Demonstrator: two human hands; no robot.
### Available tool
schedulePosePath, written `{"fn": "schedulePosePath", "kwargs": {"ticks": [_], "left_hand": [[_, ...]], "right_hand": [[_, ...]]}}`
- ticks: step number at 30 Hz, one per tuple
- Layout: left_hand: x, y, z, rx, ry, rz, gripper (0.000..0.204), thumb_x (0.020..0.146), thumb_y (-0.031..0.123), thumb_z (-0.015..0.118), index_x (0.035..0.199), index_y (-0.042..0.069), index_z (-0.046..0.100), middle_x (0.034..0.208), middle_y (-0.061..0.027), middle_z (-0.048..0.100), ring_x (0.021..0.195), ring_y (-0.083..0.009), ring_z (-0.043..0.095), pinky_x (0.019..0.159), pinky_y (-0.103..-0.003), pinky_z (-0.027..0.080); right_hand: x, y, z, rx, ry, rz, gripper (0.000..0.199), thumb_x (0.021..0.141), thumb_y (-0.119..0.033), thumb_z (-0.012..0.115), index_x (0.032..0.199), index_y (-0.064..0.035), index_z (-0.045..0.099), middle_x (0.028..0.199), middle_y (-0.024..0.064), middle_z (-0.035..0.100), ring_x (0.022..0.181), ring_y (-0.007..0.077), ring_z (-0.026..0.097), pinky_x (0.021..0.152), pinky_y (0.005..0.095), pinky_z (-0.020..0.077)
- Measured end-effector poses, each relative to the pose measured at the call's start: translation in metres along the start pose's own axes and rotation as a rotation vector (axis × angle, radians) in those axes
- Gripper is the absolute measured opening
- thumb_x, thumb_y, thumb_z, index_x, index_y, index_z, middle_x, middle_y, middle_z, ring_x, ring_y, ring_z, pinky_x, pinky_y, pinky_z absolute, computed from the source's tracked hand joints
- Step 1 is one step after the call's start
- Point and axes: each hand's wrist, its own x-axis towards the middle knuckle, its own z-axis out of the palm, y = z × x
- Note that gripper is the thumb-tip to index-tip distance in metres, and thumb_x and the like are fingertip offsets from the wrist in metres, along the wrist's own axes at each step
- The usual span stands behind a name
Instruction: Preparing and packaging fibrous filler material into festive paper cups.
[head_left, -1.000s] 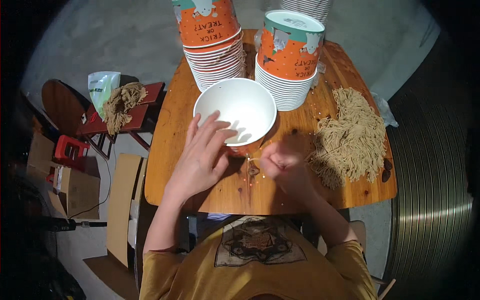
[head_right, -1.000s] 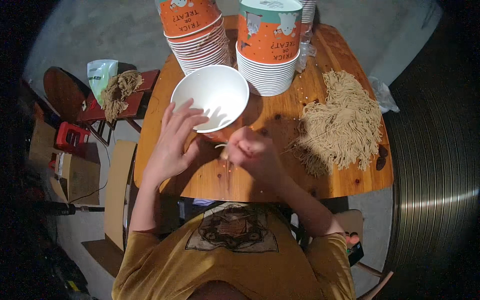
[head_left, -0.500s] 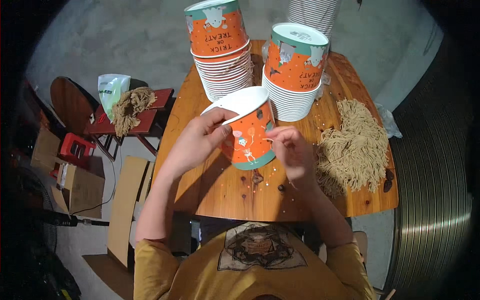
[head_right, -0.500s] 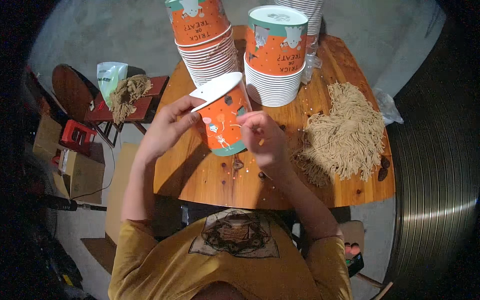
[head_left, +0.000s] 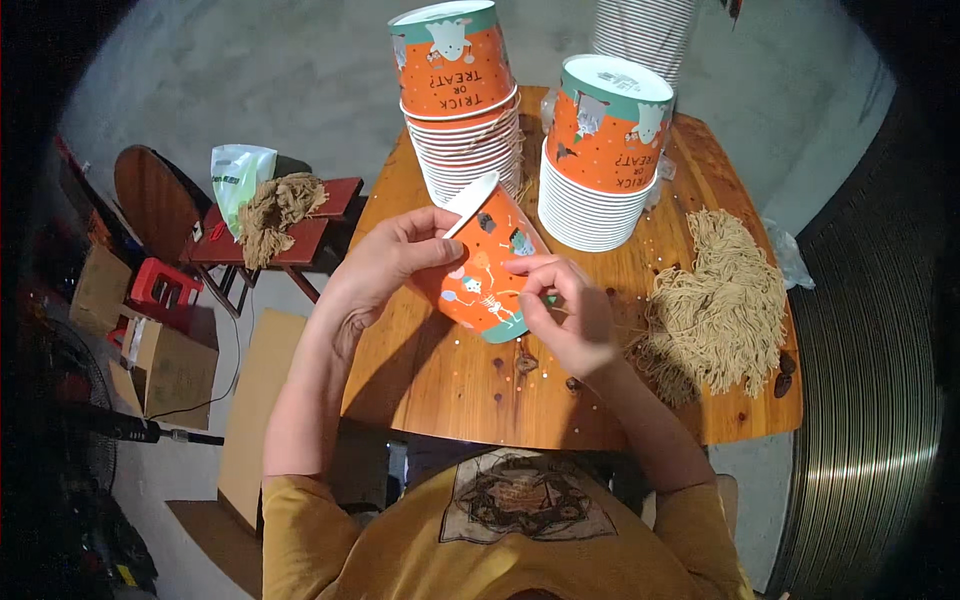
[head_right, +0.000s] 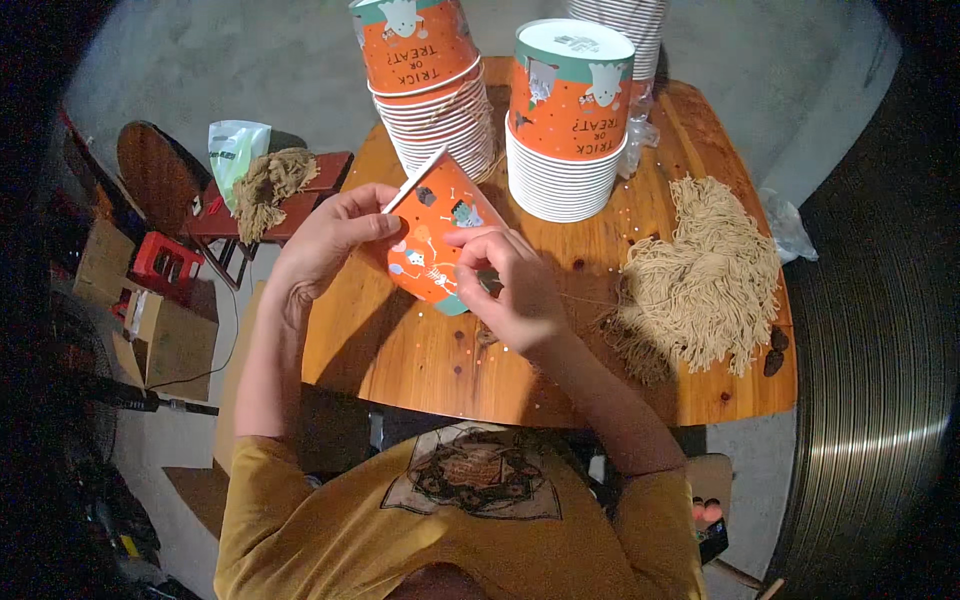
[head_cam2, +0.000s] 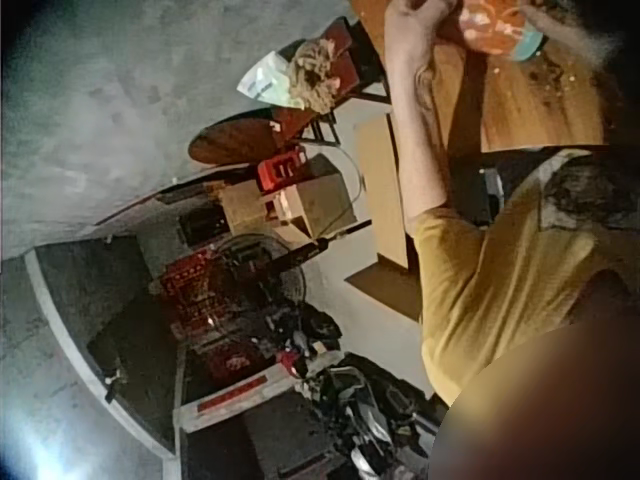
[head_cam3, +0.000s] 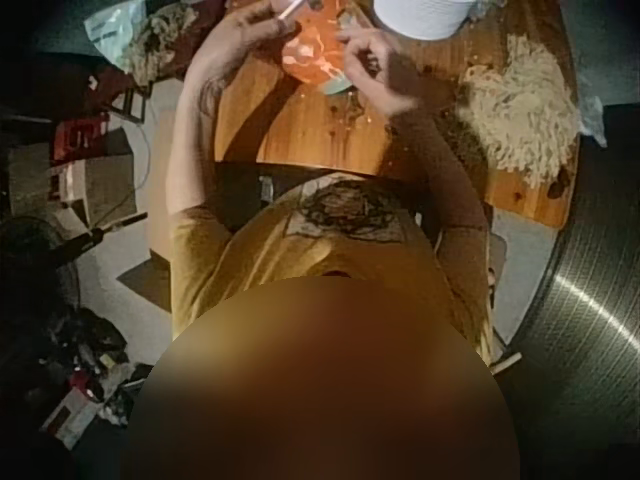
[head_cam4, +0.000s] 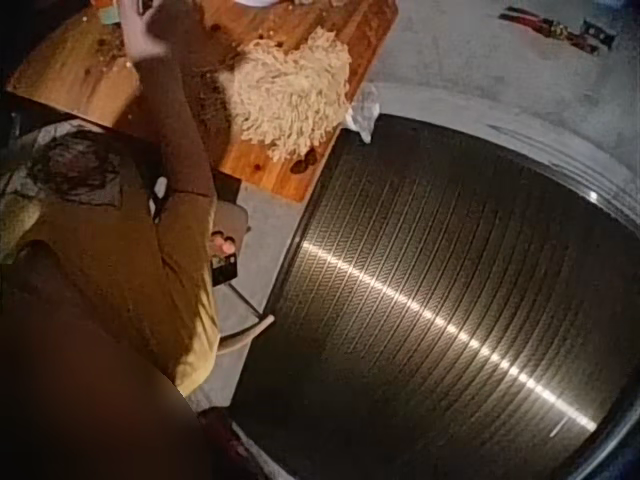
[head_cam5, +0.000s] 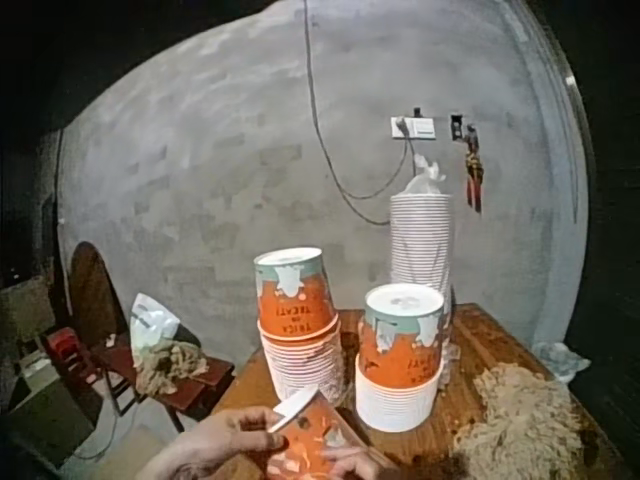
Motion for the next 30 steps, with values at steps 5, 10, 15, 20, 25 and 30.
{"fn": "schedulePosePath", "kwargs": {"ticks": [5, 10, 15, 20, 25, 30], "left_hand": [[0.002, 0.002, 0.006, -0.050, -0.017, -0.006, 0.024, 0.079, 0.006, 0.062, 0.103, 0.005, 0.059, 0.094, -0.0008, 0.063, 0.085, -0.0084, 0.060, 0.082, -0.025, 0.047], [0.002, 0.007, 0.013, -0.010, -0.040, -0.058, 0.024, 0.077, 0.004, 0.062, 0.101, 0.005, 0.059, 0.091, -0.0004, 0.062, 0.084, -0.0086, 0.060, 0.078, -0.025, 0.048], [0.007, 0.004, 0.014, 0.034, -0.073, -0.083, 0.023, 0.075, 0.004, 0.063, 0.098, 0.005, 0.059, 0.088, -0.0009, 0.062, 0.079, -0.0096, 0.061, 0.073, -0.025, 0.049], [0.010, 0.003, 0.017, 0.044, -0.102, -0.072, 0.023, 0.074, 0.003, 0.064, 0.096, 0.005, 0.059, 0.084, -0.0017, 0.063, 0.073, -0.0108, 0.062, 0.065, -0.027, 0.052], [0.010, 0.004, 0.027, 0.054, -0.082, -0.049, 0.022, 0.073, 0.003, 0.063, 0.095, 0.003, 0.061, 0.079, -0.0012, 0.061, 0.064, -0.0087, 0.058, 0.056, -0.023, 0.048], [0.011, 0.007, 0.031, 0.070, -0.104, -0.036, 0.023, 0.074, 0.002, 0.062, 0.096, 0.001, 0.060, 0.081, -0.0021, 0.061, 0.064, -0.0092, 0.058, 0.056, -0.023, 0.049]], "right_hand": [[-0.001, 0.006, -0.001, -0.019, 0.040, -0.110, 0.015, 0.078, 0.001, 0.061, 0.088, -0.0029, 0.049, 0.101, 0.0156, 0.062, 0.092, 0.0289, 0.060, 0.078, 0.0368, 0.0473], [-0.005, 0.003, -0.003, 0.010, 0.073, -0.134, 0.017, 0.077, 0.003, 0.060, 0.088, -0.0038, 0.049, 0.096, 0.0138, 0.061, 0.088, 0.0278, 0.060, 0.076, 0.0362, 0.0473], [-0.005, 0.005, -0.004, -0.013, 0.088, -0.155, 0.018, 0.077, 0.004, 0.059, 0.089, -0.0049, 0.050, 0.097, 0.0120, 0.060, 0.081, 0.0230, 0.058, 0.069, 0.0314, 0.0487], [-0.003, -0.003, -0.005, -0.060, 0.113, -0.178, 0.017, 0.077, 0.003, 0.060, 0.090, -0.0049, 0.050, 0.103, 0.0121, 0.060, 0.082, 0.0211, 0.058, 0.065, 0.0305, 0.0504], [0.000, 0.002, -0.002, -0.003, 0.187, -0.218, 0.018, 0.077, 0.002, 0.060, 0.089, -0.0058, 0.050, 0.109, 0.0123, 0.061, 0.083, 0.0218, 0.059, 0.064, 0.0308, 0.0517], [0.000, 0.000, -0.007, -0.201, 0.168, -0.295, 0.020, 0.074, 0.001, 0.062, 0.088, -0.0077, 0.051, 0.107, 0.0094, 0.062, 0.086, 0.0252, 0.058, 0.071, 0.0343, 0.0500]]}}
